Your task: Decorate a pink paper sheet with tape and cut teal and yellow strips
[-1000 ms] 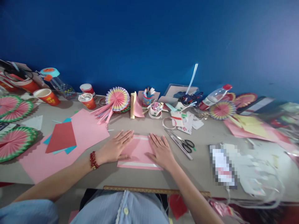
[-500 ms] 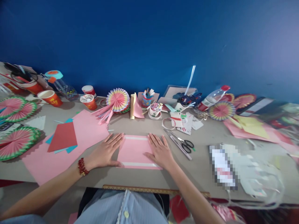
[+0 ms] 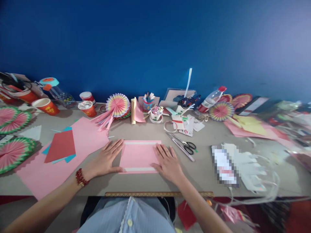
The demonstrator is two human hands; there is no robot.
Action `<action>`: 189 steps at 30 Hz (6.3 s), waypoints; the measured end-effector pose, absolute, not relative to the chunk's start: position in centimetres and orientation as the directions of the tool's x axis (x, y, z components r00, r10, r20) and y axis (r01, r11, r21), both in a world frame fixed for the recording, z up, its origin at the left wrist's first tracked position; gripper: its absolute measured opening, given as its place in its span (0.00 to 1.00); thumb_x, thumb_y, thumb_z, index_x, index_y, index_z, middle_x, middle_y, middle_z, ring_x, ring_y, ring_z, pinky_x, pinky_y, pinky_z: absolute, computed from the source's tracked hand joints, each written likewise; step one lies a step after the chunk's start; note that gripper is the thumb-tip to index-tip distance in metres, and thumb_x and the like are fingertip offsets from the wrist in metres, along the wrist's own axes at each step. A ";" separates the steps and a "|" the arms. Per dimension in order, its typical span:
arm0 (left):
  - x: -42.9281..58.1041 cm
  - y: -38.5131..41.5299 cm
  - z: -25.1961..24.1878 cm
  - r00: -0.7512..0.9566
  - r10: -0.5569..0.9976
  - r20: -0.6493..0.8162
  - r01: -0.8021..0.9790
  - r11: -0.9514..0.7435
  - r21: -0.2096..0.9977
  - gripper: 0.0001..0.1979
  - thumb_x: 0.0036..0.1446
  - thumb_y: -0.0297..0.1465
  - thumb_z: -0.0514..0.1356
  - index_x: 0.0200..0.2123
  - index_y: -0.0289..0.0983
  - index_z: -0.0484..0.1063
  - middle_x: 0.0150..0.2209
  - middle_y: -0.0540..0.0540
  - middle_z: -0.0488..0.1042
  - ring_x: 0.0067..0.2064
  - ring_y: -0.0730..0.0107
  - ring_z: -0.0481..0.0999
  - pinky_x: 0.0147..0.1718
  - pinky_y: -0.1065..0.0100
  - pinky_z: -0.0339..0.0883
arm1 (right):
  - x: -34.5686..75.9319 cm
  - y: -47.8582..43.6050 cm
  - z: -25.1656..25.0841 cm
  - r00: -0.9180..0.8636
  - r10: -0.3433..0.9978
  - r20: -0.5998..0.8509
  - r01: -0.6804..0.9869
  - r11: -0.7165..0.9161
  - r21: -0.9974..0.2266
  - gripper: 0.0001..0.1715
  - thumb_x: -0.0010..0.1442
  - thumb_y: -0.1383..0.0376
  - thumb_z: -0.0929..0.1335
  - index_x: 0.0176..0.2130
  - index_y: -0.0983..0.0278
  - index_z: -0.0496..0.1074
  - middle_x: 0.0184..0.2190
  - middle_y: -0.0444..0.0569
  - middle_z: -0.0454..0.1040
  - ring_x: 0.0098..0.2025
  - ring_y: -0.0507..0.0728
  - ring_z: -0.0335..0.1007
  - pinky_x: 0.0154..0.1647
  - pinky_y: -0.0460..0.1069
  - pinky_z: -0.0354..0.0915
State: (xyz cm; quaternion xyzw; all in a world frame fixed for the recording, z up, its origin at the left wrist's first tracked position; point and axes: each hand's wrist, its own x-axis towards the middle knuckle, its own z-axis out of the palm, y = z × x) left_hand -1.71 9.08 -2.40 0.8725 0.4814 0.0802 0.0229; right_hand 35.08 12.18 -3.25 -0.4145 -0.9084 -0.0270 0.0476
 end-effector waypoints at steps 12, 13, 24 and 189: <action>0.9 9.4 -0.9 0.549 0.820 0.162 0.810 -0.570 0.136 0.45 0.64 0.58 0.46 0.73 0.35 0.41 0.72 0.36 0.49 0.73 0.52 0.48 0.70 0.46 0.35 | 31.3 11.6 -1.8 -0.623 0.765 0.164 0.773 0.634 -0.022 0.46 0.67 0.44 0.60 0.73 0.60 0.43 0.72 0.55 0.48 0.72 0.68 0.45 0.71 0.68 0.40; 1.2 9.4 -1.0 0.556 0.814 0.169 0.806 -0.578 0.126 0.47 0.63 0.60 0.47 0.73 0.34 0.43 0.71 0.35 0.50 0.72 0.51 0.50 0.69 0.47 0.37 | 31.0 11.5 -1.9 -0.629 0.762 0.157 0.769 0.639 -0.019 0.47 0.67 0.42 0.60 0.73 0.60 0.44 0.72 0.55 0.49 0.72 0.68 0.46 0.70 0.69 0.39; 1.3 9.5 -2.0 0.539 0.827 0.163 0.822 -0.558 0.116 0.49 0.61 0.62 0.47 0.70 0.29 0.51 0.71 0.32 0.51 0.72 0.49 0.51 0.69 0.47 0.41 | 28.7 10.1 -1.0 -0.613 0.780 0.126 0.780 0.623 -0.061 0.49 0.65 0.40 0.59 0.73 0.64 0.46 0.72 0.57 0.47 0.72 0.69 0.44 0.70 0.69 0.37; 1.9 13.6 4.5 0.207 0.951 0.231 0.525 -0.307 0.794 0.17 0.65 0.41 0.58 0.53 0.41 0.71 0.53 0.40 0.75 0.55 0.55 0.72 0.56 0.57 0.64 | 29.2 19.5 6.4 -0.568 0.823 0.023 0.375 0.284 -0.882 0.23 0.61 0.63 0.67 0.56 0.59 0.74 0.34 0.45 0.79 0.36 0.54 0.73 0.40 0.48 0.67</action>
